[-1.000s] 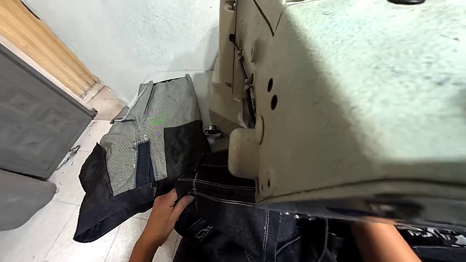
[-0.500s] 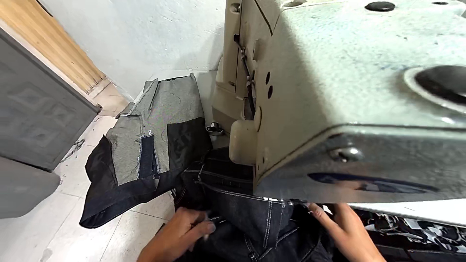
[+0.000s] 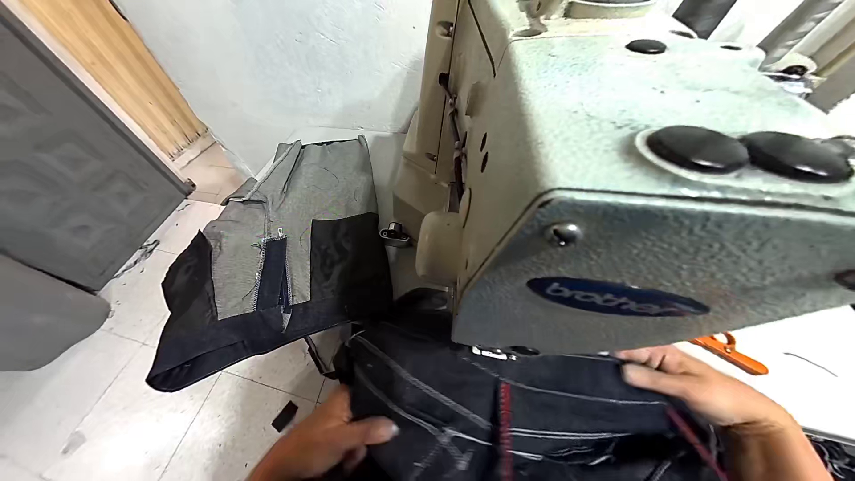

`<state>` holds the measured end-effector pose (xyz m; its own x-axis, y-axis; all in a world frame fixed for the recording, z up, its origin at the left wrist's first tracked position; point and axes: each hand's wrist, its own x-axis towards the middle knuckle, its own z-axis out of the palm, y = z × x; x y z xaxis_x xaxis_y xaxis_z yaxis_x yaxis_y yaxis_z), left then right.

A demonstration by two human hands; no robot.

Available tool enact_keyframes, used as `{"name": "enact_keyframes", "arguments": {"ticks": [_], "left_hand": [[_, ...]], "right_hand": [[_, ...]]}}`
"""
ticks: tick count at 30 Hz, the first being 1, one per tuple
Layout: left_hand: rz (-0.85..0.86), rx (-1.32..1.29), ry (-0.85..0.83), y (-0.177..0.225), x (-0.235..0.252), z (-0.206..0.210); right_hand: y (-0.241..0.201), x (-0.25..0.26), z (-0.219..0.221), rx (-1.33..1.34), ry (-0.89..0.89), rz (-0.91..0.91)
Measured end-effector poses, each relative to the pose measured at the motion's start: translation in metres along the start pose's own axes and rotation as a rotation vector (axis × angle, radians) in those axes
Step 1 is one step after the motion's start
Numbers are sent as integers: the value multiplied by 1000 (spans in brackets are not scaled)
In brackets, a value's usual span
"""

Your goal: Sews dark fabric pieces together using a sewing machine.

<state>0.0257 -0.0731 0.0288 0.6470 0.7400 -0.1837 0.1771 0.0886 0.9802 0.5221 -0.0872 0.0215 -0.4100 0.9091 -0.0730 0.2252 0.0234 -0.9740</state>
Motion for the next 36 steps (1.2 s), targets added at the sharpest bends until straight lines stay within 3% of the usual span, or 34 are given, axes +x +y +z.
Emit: {"name": "enact_keyframes", "arguments": {"ticks": [2, 4, 5, 8, 9, 11, 14, 17, 20, 22, 29, 33, 36], "left_hand": [[-209, 251, -98, -5, -20, -35], [-350, 610, -237, 20, -33, -61], [-306, 713, -211, 36, -37, -65], [168, 861, 159, 68, -3, -53], [266, 874, 199, 71, 24, -46], [209, 727, 33, 68, 69, -35], [217, 368, -135, 48, 103, -23], [280, 181, 20, 54, 99, 3], [256, 216, 162, 60, 98, 28], [244, 234, 187, 60, 98, 32], [344, 319, 238, 57, 97, 33], [395, 462, 269, 59, 98, 34], [402, 568, 292, 60, 97, 36]], "right_hand": [[-10, 7, 26, -215, -117, 23], [-14, 5, 54, -498, -72, -80], [-18, 3, 65, -631, 10, -116], [-48, -3, 96, -876, 278, -111], [-61, -5, 107, -936, 334, -124], [-81, -10, 130, -1003, 376, -192], [-91, -17, 163, -947, 266, -365], [-76, -12, 193, -900, 23, -550], [-72, 0, 198, -1029, -25, -674], [-82, 2, 195, -1128, 67, -675], [-85, 21, 159, -1287, 694, -593], [-90, 40, 158, -1144, 711, -593], [-99, 45, 171, -921, 651, -456]]}}
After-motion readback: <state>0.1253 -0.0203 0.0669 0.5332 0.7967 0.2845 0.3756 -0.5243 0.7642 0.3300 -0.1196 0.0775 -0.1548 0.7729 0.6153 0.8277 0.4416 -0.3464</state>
